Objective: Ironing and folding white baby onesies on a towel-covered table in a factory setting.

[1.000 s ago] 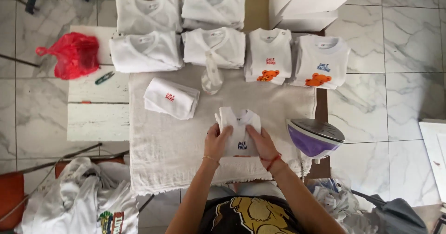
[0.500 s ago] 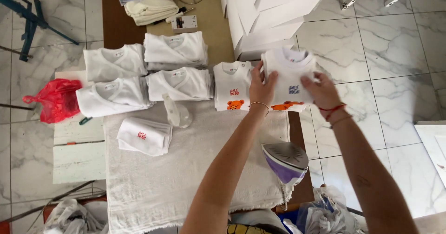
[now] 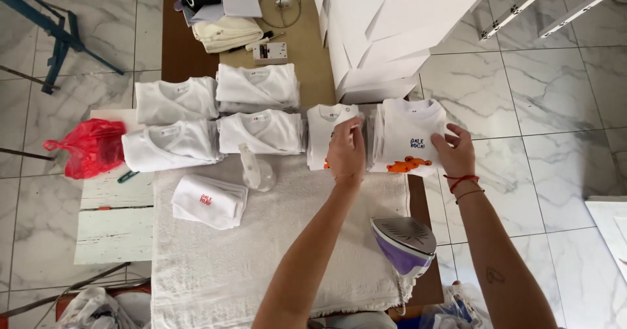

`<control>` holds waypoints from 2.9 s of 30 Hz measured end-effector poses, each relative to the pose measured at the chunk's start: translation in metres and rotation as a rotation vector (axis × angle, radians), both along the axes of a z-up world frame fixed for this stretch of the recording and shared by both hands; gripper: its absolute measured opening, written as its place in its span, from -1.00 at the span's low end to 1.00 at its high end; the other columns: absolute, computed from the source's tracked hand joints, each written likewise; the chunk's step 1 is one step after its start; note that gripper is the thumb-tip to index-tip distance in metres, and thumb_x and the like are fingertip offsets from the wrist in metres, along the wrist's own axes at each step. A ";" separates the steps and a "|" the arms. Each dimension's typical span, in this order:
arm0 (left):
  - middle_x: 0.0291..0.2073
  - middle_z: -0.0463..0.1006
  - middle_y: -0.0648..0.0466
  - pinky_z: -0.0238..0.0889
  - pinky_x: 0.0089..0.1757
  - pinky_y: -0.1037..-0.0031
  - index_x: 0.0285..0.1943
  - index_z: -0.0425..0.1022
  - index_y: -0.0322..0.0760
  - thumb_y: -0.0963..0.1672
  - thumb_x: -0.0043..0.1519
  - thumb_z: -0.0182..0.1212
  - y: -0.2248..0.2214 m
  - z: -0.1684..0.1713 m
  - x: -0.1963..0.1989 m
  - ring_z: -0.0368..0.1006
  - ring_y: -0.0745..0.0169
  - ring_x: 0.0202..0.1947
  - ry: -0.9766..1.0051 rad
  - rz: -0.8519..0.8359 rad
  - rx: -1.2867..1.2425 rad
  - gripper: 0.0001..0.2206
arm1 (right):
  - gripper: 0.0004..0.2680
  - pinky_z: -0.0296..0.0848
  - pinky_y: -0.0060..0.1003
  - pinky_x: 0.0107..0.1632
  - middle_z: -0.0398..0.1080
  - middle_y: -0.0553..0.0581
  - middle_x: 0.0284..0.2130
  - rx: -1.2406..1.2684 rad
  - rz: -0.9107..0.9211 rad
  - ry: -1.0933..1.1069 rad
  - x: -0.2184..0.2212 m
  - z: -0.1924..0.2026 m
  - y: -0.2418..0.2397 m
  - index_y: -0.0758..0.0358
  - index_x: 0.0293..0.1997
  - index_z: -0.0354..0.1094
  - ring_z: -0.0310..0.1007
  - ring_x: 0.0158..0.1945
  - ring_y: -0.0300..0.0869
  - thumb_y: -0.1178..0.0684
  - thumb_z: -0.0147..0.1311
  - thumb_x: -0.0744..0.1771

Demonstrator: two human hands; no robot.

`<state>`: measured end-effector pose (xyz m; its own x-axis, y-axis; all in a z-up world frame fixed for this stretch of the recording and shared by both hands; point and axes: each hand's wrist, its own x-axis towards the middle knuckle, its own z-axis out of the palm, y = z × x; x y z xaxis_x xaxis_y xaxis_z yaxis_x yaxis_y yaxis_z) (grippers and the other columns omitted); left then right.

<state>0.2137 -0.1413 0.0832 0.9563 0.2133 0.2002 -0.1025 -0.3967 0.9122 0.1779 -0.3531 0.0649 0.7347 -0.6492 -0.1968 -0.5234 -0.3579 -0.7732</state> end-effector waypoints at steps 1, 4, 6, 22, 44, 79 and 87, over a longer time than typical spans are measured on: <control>-0.31 0.42 0.28 0.35 -0.29 0.53 -0.19 0.35 0.02 -0.18 0.14 -0.03 0.019 0.008 -0.018 0.42 0.36 -0.29 0.005 0.007 0.002 -0.85 | -0.66 0.36 -0.38 -0.28 0.32 0.07 -0.28 0.002 0.007 0.005 -0.003 0.006 0.002 0.02 0.01 0.17 0.32 -0.29 -0.26 -0.07 0.15 0.19; -0.45 0.43 0.21 0.35 -0.42 0.62 -0.28 0.41 -0.07 -0.22 0.11 0.03 0.088 0.028 -0.076 0.41 0.32 -0.43 -0.068 -0.117 -0.179 -0.87 | -0.64 0.35 -0.43 -0.37 0.31 0.09 -0.25 0.042 0.051 -0.059 -0.007 0.032 0.020 0.09 0.03 0.15 0.32 -0.30 -0.24 -0.03 0.14 0.19; -0.36 0.43 0.19 0.25 -0.35 0.59 -0.34 0.36 -0.18 -0.22 0.09 -0.05 0.138 0.042 -0.122 0.32 0.36 -0.36 0.171 -0.294 -0.194 -0.91 | -0.60 0.32 -0.30 -0.23 0.24 0.16 -0.15 -0.003 0.053 -0.018 -0.006 0.063 0.041 0.23 0.04 0.07 0.28 -0.19 -0.15 0.03 0.02 0.15; -0.37 0.45 0.09 0.18 -0.27 0.46 -0.23 0.35 -0.21 -0.13 0.08 -0.07 0.525 -0.116 -0.391 0.43 0.26 -0.37 0.623 1.259 -0.514 -0.84 | -0.87 0.40 -0.46 -0.27 0.34 0.00 -0.21 0.335 1.417 -0.005 -0.203 0.082 0.548 0.22 -0.24 0.34 0.38 -0.26 -0.28 0.15 -0.08 0.22; -0.69 0.28 0.27 0.05 -0.40 0.58 -0.51 0.29 -0.15 -0.11 0.08 0.14 0.658 -0.212 -0.487 0.09 0.48 -0.65 -0.037 1.958 -1.710 -0.85 | -0.82 0.49 -0.51 -0.26 0.50 -0.17 -0.27 -0.050 1.635 0.688 -0.239 0.044 0.629 -0.01 -0.22 0.41 0.48 -0.25 -0.39 0.00 -0.07 0.20; -0.53 0.48 0.08 0.18 -0.48 0.33 -0.24 0.25 -0.07 0.05 0.07 0.06 0.397 0.115 -0.214 0.40 0.04 -0.50 0.586 -0.930 0.913 -0.75 | -0.84 0.04 -0.46 -0.58 0.17 -0.07 -0.79 0.074 1.489 0.572 -0.145 0.184 0.251 0.17 -0.61 0.41 0.05 -0.70 -0.34 -0.04 0.17 0.17; -0.44 0.44 0.27 0.13 -0.74 0.56 -0.32 0.44 -0.06 0.05 -0.04 0.20 0.430 0.125 -0.255 0.31 0.38 -0.69 0.285 -0.869 0.577 -0.75 | -0.80 0.17 -0.45 -0.67 0.28 -0.15 -0.85 0.278 1.686 0.745 -0.197 0.177 0.157 0.01 -0.59 0.53 0.18 -0.77 -0.40 -0.20 0.36 0.16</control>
<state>-0.0414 0.2883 0.2084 0.7617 -0.6159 -0.2009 -0.3700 -0.6681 0.6456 -0.0194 -0.1966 0.2414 0.2116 0.6827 -0.6994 -0.0118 -0.7137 -0.7003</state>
